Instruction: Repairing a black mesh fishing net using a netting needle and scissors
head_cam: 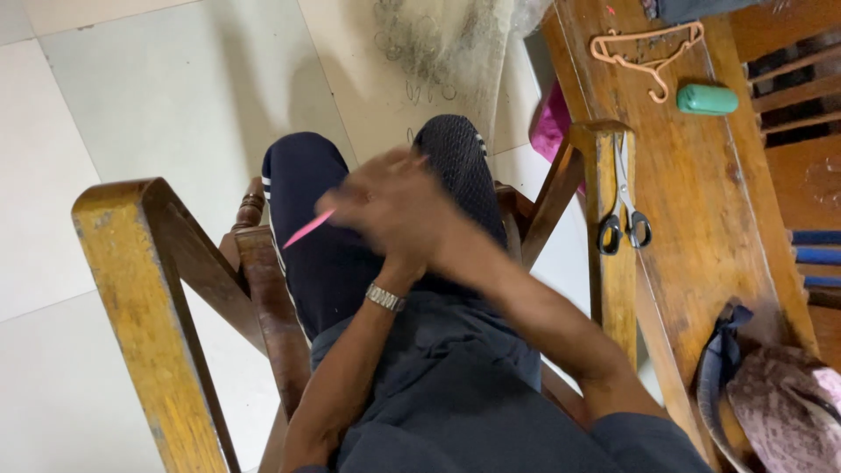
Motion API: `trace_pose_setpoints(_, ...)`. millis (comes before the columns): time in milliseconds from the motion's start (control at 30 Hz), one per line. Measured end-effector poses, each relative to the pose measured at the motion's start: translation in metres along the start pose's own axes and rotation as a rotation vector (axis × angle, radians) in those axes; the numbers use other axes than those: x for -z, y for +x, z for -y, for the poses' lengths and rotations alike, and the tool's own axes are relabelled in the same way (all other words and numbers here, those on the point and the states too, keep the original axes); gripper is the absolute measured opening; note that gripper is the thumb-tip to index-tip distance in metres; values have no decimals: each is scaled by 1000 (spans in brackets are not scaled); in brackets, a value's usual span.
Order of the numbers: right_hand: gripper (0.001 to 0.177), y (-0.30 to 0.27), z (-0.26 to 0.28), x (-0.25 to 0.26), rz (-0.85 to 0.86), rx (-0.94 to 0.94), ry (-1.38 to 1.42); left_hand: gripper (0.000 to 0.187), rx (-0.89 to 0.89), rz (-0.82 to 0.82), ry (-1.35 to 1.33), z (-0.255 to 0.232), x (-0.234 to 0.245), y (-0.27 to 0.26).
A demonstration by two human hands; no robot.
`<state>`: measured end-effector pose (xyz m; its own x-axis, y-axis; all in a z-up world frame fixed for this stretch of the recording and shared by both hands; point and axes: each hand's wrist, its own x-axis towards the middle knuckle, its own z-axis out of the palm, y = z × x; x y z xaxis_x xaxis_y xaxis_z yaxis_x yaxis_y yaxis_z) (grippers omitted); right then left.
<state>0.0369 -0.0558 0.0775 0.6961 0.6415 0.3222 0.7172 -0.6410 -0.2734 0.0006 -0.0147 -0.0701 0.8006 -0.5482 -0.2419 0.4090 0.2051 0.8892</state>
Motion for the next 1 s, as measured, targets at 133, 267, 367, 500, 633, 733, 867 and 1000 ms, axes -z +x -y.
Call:
trace_pose_setpoints(133, 13, -83, -101, 6, -201, -186, -270, 3, 87, -309, -596, 6, -9, -3)
trace_pose_setpoints(267, 11, -126, -65, 12, -312, -523, 153, 6, 174, -263, -696, -10, -14, -7)
trace_pose_setpoints(367, 12, -138, -38, -2, -371, -636, 304, 6, 183, -229, -695, -13, -17, -8)
trace_pose_setpoints(500, 11, -144, -23, -5, -378, -695, 330, 7, 189, -224, -709, -14, -17, -8)
trace_pose_setpoints(633, 12, -147, -26, -4, -386, -687, 313, 7, 198, -227, -697, -19, -18, -9)
trace_pose_setpoints(733, 11, -144, -27, -2, -403, -676, 316, 6, 204, -241, -694, -24, -19, -9)
trace_pose_setpoints(867, 11, -150, -30, -9, -409, -697, 299, 5, 212, -235, -686, -28, -19, -11)
trace_pose_setpoints(1000, 10, -146, -29, -11, -418, -723, 283, 6, 237, -227, -705, -28, -19, -11)
